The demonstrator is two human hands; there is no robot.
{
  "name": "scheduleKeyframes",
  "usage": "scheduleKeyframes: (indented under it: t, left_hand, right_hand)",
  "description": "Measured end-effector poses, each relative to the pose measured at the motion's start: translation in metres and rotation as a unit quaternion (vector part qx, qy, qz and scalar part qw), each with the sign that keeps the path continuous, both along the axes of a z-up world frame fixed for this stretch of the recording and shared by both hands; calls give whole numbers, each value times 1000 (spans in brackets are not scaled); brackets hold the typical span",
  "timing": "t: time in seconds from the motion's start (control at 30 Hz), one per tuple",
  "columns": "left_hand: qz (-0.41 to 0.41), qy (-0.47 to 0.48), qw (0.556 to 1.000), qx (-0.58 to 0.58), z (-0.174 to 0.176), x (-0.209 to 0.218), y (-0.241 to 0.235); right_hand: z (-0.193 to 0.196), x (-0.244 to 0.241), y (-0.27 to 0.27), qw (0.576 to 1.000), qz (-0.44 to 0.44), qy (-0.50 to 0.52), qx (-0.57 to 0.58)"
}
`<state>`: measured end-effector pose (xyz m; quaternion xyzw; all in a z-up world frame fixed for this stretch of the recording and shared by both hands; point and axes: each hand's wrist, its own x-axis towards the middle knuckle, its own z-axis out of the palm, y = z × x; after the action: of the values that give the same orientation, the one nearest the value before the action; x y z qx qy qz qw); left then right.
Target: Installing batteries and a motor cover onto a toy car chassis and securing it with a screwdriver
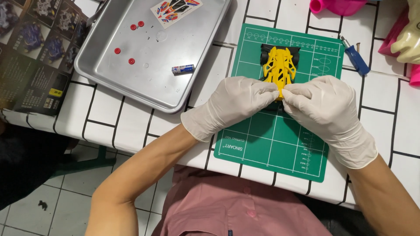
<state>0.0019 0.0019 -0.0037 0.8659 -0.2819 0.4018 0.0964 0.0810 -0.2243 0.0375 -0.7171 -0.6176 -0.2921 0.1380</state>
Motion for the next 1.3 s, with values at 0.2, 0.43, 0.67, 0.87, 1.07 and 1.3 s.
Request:
scheduleKeyframes:
  t: [0.2, 0.43, 0.67, 0.87, 1.07, 1.3]
  left_hand:
    - [-14, -8, 1000, -3, -11, 2, 1]
    - [-13, -2, 1000, 5, -10, 2, 0]
    - [-12, -4, 1000, 13, -10, 3, 0]
    - [9, -11, 1000, 26, -2, 4, 2]
    - [-38, 61, 997, -41, 22, -2, 4]
    - [-56, 152, 960, -227, 19, -4, 1]
  right_hand:
    - [1, 0, 0, 1000, 4, -1, -12]
    - [0, 1, 0, 1000, 3, -5, -15]
    - [0, 2, 0, 1000, 8, -5, -12]
    - [2, 3, 1, 1000, 14, -5, 4]
    - [22, -1, -1, 996, 14, 90, 3]
    - [3, 16, -12, 975, 20, 208, 69]
